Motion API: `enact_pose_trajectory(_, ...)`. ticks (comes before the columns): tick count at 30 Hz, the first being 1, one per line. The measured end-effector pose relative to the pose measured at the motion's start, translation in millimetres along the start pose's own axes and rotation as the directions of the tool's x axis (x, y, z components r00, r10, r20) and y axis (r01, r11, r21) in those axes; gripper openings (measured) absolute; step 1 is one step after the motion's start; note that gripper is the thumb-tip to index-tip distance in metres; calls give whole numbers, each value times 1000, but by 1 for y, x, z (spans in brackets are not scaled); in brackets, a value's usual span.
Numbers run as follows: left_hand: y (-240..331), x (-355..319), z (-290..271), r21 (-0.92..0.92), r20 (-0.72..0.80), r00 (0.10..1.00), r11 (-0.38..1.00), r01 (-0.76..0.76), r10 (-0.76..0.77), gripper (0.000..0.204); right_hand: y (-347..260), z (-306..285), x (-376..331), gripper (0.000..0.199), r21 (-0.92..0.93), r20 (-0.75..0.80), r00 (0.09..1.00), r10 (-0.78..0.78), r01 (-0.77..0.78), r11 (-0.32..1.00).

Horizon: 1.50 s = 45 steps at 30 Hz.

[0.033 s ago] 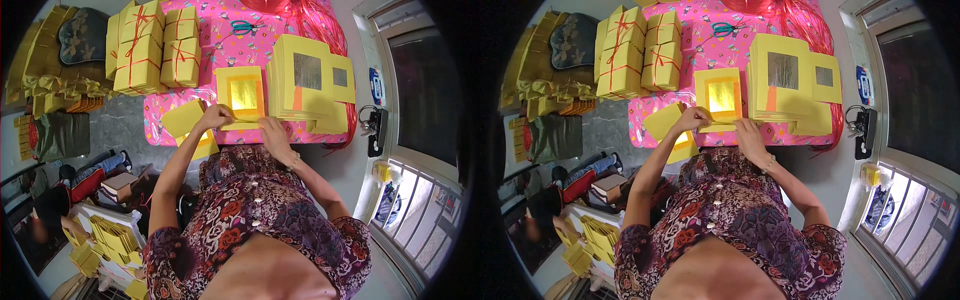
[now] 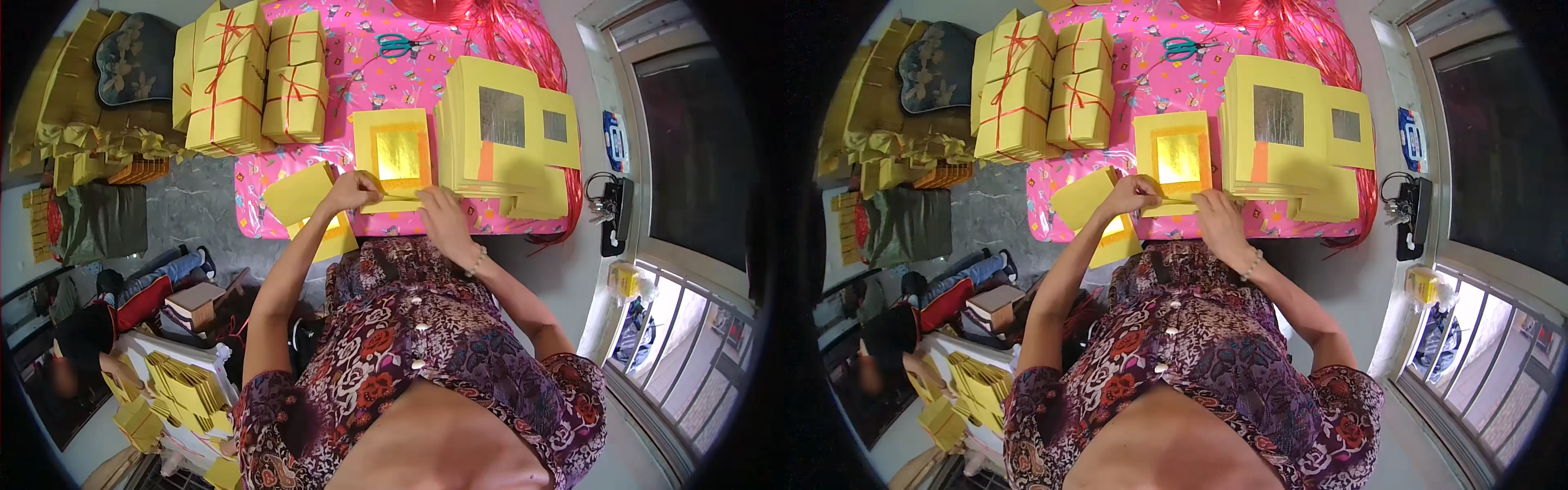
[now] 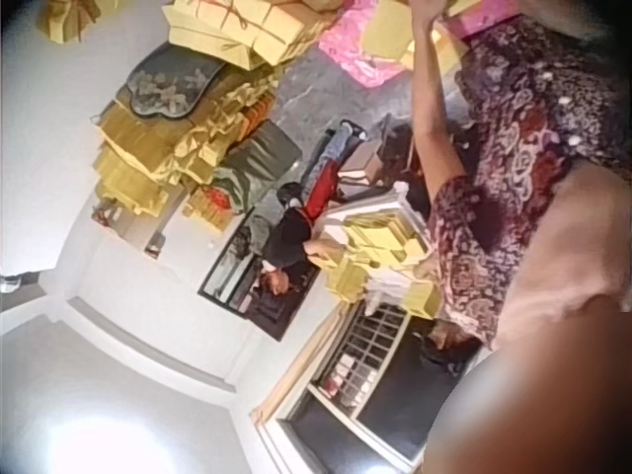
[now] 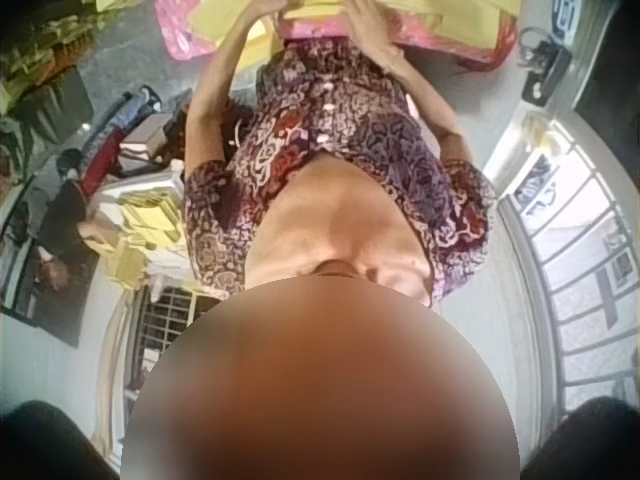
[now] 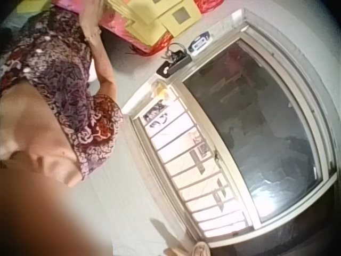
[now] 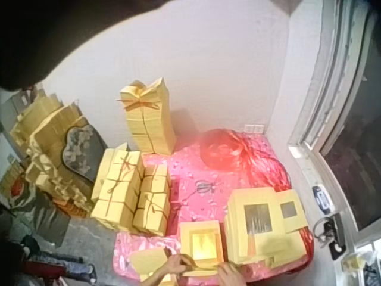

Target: Folding and stacking sheets of yellow joss paper with gold foil into bundles.

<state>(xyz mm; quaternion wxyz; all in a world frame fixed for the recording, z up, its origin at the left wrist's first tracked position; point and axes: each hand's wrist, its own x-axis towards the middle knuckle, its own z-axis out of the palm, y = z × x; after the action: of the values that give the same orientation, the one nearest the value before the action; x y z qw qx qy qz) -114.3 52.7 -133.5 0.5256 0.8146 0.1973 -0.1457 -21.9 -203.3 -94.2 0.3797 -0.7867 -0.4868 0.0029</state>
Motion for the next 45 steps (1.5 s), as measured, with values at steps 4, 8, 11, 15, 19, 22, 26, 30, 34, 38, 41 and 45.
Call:
enact_pose_trajectory(4, -6, 1, 1, -4, 0, 1000, 1000, 26, -26, 17, 1, 25, 29, 22, -117, -49, 989, -138, 132, 984)
enact_pose_trajectory(8, -2, -3, 4, -44, -50, 998, 998, 38, -40, 20, 21, 49, 31, 11, -167, 273, 959, -71, 120, 979)
enact_pose_trajectory(11, 13, -18, 5, -126, -70, 997, 992, 14, -23, 22, 20, 42, 46, 6, -166, 228, 972, -46, 85, 982)
enact_pose_trajectory(15, 57, -41, 24, 393, -620, 618, 873, -287, 483, 47, 16, 20, 86, 5, -158, 114, 993, 37, -18, 987)
enact_pose_trajectory(19, 55, -35, 39, 600, -459, 609, 731, -324, 647, 52, 28, 38, 125, 7, -243, -28, 995, 93, -98, 965)
enact_pose_trajectory(22, 51, -16, 48, 649, -257, 774, 697, -305, 578, 63, 47, 60, 146, 9, -312, -109, 987, 120, -148, 938)
enact_pose_trajectory(26, 48, 7, 46, 752, -168, 836, 617, -234, 523, 73, 60, 75, 161, 12, -300, -85, 974, 212, -228, 926)
enact_pose_trajectory(30, 47, 20, 44, 788, -135, 873, 586, -192, 468, 76, 69, 81, 167, 14, -288, -67, 959, 277, -284, 915)
enact_pose_trajectory(34, 55, 19, 45, 805, -131, 878, 567, -177, 460, 77, 70, 78, 166, 16, -340, -83, 977, 196, -213, 916)
enact_pose_trajectory(38, 66, 17, 46, 807, -126, 876, 562, -183, 466, 75, 68, 76, 170, 18, -268, -73, 980, 186, -199, 942)
enact_pose_trajectory(41, 68, 19, 46, 804, -128, 875, 565, -184, 467, 74, 69, 75, 171, 22, -252, -69, 989, 128, -141, 957)
enact_pose_trajectory(45, 68, 22, 46, 805, -136, 877, 568, -173, 460, 75, 71, 71, 173, 28, -216, 9, 991, 137, -132, 968)
